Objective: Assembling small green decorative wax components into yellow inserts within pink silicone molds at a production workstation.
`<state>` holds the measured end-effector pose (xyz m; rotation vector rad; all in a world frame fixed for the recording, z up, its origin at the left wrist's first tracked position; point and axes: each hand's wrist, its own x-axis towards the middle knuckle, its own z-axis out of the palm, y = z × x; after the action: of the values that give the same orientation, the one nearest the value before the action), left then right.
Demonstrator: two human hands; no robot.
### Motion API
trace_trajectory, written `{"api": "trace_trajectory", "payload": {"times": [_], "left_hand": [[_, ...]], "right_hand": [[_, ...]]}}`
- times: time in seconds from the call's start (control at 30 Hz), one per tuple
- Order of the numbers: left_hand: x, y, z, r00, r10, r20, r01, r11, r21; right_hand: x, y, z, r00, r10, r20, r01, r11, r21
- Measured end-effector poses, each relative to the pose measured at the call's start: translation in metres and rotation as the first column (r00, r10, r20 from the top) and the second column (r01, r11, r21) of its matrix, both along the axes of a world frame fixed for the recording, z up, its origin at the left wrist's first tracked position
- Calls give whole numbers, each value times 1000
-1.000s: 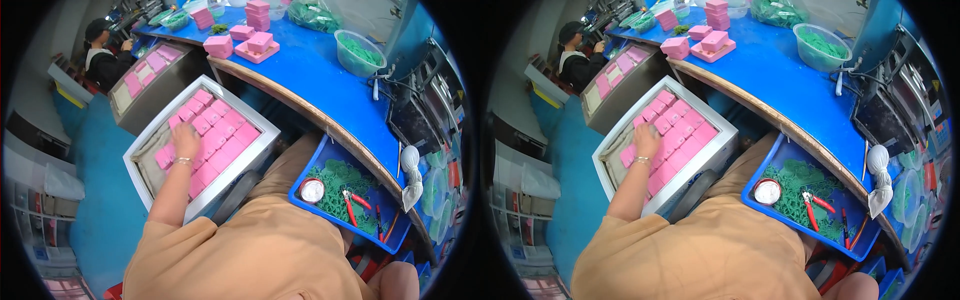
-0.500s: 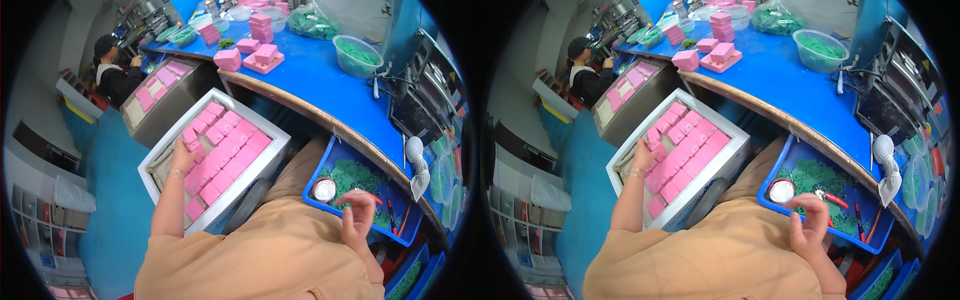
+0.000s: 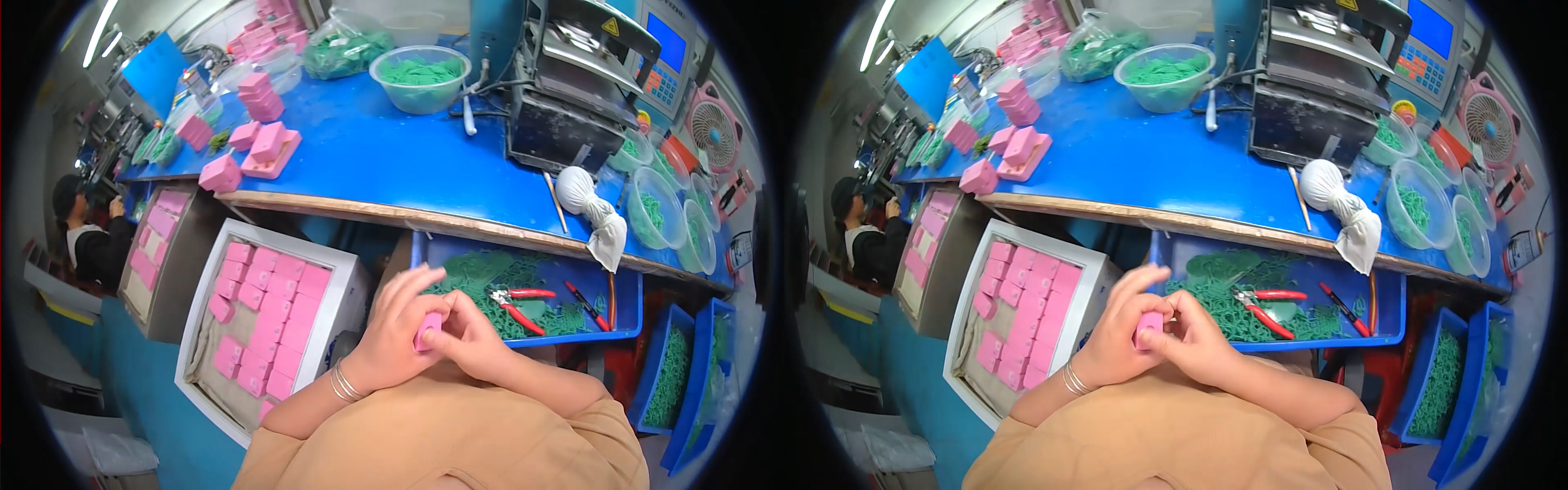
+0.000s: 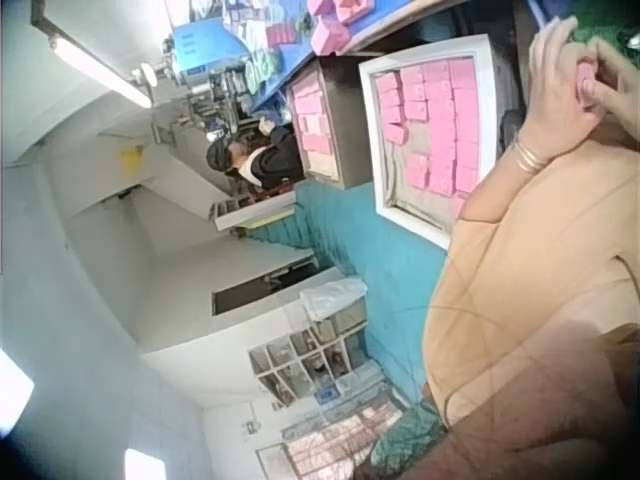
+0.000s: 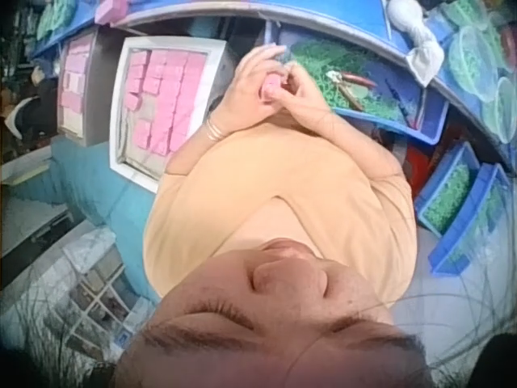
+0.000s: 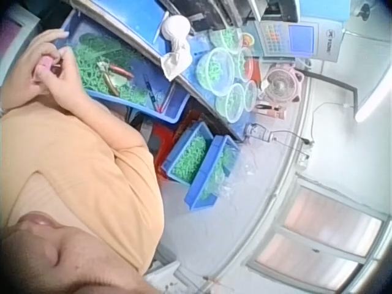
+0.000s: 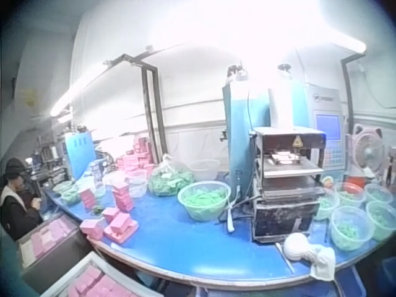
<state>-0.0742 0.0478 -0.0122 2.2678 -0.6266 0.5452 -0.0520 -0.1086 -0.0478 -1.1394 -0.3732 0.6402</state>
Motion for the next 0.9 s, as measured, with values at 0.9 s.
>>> {"api": "trace_trajectory", "payload": {"times": [0.9], "left_hand": [[-11, -21, -15, 667, -709, -229, -311, 15, -950]], "right_hand": [[-16, -29, 7, 1000, 16, 26, -17, 998, 58]]}}
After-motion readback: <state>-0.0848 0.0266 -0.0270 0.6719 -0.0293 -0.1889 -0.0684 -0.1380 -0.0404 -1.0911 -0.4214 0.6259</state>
